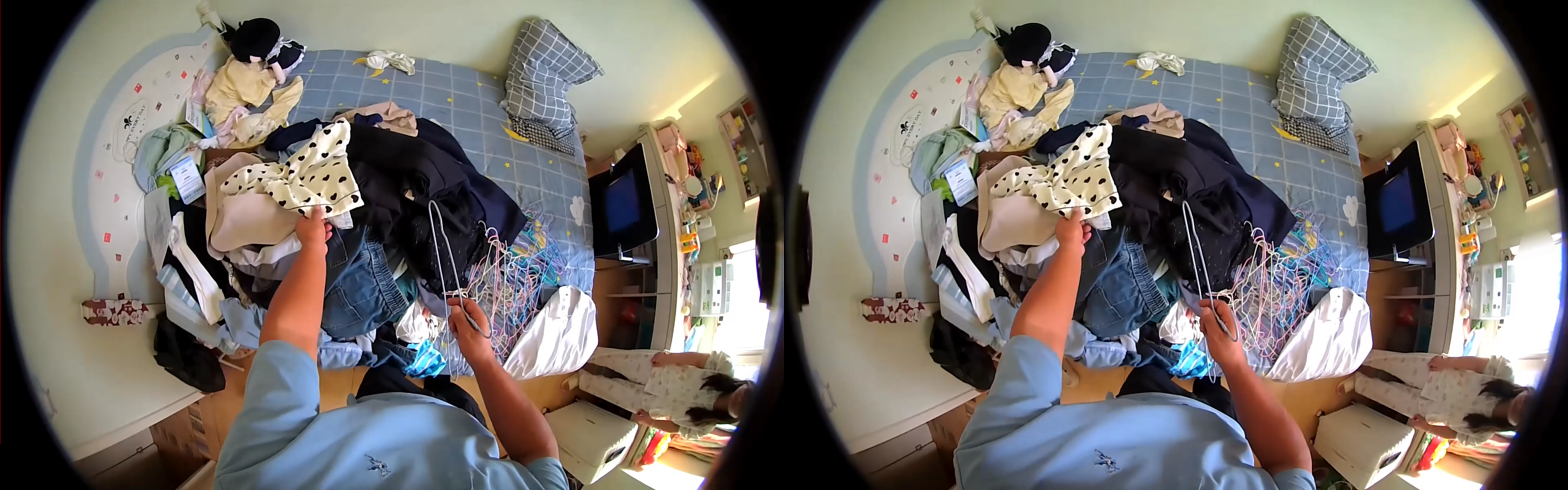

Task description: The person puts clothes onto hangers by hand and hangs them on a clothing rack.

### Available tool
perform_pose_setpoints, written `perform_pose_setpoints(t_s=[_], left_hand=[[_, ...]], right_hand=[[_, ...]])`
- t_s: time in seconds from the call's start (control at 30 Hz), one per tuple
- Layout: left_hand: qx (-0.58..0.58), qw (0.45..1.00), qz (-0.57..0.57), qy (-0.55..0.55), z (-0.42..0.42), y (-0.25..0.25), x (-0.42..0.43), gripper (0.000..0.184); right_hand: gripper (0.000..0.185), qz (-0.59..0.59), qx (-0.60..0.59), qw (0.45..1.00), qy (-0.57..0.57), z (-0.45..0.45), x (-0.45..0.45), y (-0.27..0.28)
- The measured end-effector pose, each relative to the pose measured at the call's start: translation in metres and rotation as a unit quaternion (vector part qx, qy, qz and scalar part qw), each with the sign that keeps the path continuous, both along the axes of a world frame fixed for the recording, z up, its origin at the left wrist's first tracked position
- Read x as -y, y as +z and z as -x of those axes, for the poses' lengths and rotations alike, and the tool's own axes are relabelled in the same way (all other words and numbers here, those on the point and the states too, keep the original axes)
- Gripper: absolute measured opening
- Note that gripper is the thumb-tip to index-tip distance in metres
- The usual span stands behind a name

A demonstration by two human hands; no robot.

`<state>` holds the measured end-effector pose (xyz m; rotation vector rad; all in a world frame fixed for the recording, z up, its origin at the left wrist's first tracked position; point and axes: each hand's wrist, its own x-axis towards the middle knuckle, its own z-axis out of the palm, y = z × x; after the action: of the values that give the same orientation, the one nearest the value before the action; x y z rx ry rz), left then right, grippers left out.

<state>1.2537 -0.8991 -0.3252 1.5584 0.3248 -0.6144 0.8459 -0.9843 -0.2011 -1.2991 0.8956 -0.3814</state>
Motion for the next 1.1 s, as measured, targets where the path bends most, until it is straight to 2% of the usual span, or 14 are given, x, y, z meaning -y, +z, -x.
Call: perform_pose_setpoints(t_s=[0.1, 0.23, 0.4, 0.5, 0.6, 0.7, 0.73, 0.8, 0.87, 0.9, 0.93, 1.0, 1.03, 1.1], left_hand=[[0.023, 0.997, 0.048, -0.061, 0.016, 0.002, 0.002, 0.027], [0.035, 0.973, 0.147, -0.173, 0.094, 0.057, -0.012, 0.023], [0.005, 0.931, 0.202, -0.304, 0.197, 0.107, -0.052, 0.022], [-0.014, 0.867, 0.182, -0.463, 0.247, 0.1, -0.071, 0.022], [-0.036, 0.749, 0.144, -0.645, 0.266, 0.106, -0.08, 0.026], [-0.049, 0.625, -0.043, -0.778, 0.238, 0.082, -0.083, 0.028], [-0.027, 0.643, -0.064, -0.763, 0.22, 0.104, -0.078, 0.027], [0.043, 0.803, -0.01, -0.595, 0.196, 0.057, -0.07, 0.025], [0.256, 0.865, -0.079, -0.425, 0.169, 0.082, -0.047, 0.035], [0.47, 0.787, -0.128, -0.378, 0.15, 0.08, -0.038, 0.047], [0.66, 0.665, -0.165, -0.308, 0.13, 0.077, -0.031, 0.058], [0.606, 0.681, -0.296, -0.285, 0.11, 0.064, -0.027, 0.069], [0.53, 0.722, -0.326, -0.302, 0.096, 0.056, -0.031, 0.075], [0.384, 0.777, -0.366, -0.339, 0.075, 0.042, -0.046, 0.067]], right_hand=[[0.022, 0.034, -0.017, 0.999, 0.0, -0.013, 0.001, -0.01], [0.029, 0.002, 0.003, 1.0, -0.004, -0.054, 0.004, 0.013], [0.033, -0.067, 0.015, 0.998, -0.01, -0.09, 0.005, -0.006], [0.028, -0.074, -0.034, 0.997, 0.0, -0.096, 0.002, -0.023], [0.019, 0.081, -0.074, 0.993, 0.041, -0.072, 0.007, -0.043], [0.022, 0.248, -0.079, 0.962, 0.083, -0.011, 0.024, -0.073], [0.023, 0.336, -0.074, 0.934, 0.1, 0.008, 0.023, -0.073], [0.029, 0.25, -0.201, 0.941, 0.107, 0.041, 0.021, -0.098], [0.03, 0.258, -0.213, 0.94, 0.071, 0.055, 0.011, -0.09], [0.028, 0.315, -0.192, 0.928, 0.044, 0.061, 0.009, -0.098], [0.025, 0.285, -0.181, 0.941, 0.034, 0.072, 0.009, -0.111], [0.024, 0.219, -0.219, 0.951, -0.026, 0.072, 0.008, -0.115], [0.025, 0.232, -0.226, 0.946, -0.023, 0.057, 0.005, -0.07], [0.025, 0.297, -0.202, 0.933, -0.005, 0.044, 0.007, -0.05]])
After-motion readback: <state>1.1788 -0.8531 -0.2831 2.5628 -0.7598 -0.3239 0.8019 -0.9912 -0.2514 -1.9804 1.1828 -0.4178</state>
